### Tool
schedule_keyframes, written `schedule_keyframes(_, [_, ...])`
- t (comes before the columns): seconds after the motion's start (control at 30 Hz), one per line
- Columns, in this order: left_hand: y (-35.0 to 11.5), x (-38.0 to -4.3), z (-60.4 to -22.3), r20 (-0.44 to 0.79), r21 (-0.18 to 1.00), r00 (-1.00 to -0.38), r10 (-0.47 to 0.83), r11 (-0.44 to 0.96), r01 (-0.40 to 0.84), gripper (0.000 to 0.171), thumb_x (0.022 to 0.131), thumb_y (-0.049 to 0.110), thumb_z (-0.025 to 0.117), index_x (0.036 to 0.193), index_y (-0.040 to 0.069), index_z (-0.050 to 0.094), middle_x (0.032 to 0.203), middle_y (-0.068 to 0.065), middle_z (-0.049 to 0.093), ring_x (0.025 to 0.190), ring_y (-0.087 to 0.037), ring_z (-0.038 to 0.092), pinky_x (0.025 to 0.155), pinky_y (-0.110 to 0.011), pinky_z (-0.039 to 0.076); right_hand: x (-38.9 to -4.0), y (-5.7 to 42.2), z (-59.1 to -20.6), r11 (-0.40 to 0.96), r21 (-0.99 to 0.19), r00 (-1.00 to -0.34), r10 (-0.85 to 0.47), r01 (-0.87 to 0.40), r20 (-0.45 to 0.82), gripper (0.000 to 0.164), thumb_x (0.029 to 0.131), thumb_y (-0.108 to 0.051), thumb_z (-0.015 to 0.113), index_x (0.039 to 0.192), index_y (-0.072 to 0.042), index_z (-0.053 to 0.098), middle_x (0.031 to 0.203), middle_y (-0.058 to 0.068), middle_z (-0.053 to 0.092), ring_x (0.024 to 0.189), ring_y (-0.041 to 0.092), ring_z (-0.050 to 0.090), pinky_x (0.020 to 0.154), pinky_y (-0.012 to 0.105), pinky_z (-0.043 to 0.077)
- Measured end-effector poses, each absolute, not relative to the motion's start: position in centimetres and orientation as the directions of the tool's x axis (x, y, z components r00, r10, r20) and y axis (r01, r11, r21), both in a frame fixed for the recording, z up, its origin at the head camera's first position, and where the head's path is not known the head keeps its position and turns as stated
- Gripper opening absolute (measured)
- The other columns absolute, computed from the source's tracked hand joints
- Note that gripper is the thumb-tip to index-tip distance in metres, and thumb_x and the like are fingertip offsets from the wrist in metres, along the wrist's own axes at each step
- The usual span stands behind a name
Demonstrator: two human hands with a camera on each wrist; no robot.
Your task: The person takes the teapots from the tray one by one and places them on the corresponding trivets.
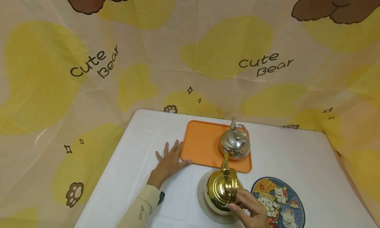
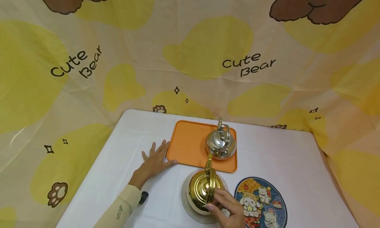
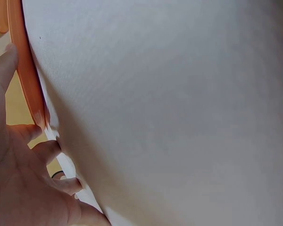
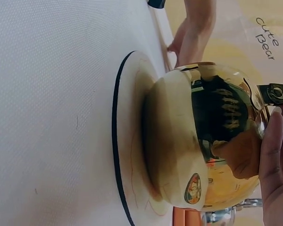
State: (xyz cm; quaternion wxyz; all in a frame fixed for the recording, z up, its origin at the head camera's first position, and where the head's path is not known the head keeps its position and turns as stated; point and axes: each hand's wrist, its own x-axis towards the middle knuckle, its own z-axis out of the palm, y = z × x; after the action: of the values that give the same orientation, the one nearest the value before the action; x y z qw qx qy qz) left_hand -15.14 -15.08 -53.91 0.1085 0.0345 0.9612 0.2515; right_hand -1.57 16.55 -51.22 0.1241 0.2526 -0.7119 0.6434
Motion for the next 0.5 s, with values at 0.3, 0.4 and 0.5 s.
schedule_keyframes(0.3, [-15.1,-15.2,-54.0,-0.188,0.488,-0.974,0.128,0.872,0.021,0.101,0.095,0.072,0.063,0.171,0.018,0.023,0.177,-0.011,0.018,0.161,-0.054,0.001,0.113,-0.089,-0.002,-1.9,17.1,-51.8,-0.035,-0.832,-0.807,-0.226,-0.554,0.546,0.056,0.079,0.035,0.063,0.131,0.015,0.065,0.131,0.008,0.071,0.086,0.011,0.070,0.063,0.026,0.060])
schedule_keyframes(0.4, [-15.1,-15.2,-54.1,-0.190,0.484,-0.973,0.129,0.875,0.022,0.100,0.095,0.071,0.062,0.171,0.019,0.023,0.178,-0.011,0.017,0.161,-0.054,0.001,0.112,-0.089,-0.002,-2.1,17.6,-52.0,-0.044,-0.822,-0.796,-0.225,-0.567,0.561,0.062,0.077,0.038,0.062,0.135,0.015,0.062,0.135,0.002,0.069,0.093,0.007,0.071,0.068,0.024,0.061])
schedule_keyframes(0.5, [-15.1,-15.1,-54.1,-0.185,0.482,-0.974,0.130,0.876,0.025,0.100,0.096,0.071,0.063,0.171,0.017,0.023,0.177,-0.012,0.019,0.160,-0.055,0.003,0.112,-0.090,-0.001,-2.3,17.9,-52.1,-0.072,-0.807,-0.781,-0.215,-0.586,0.586,0.064,0.075,0.039,0.060,0.136,0.018,0.059,0.137,0.001,0.068,0.097,0.007,0.071,0.071,0.023,0.062])
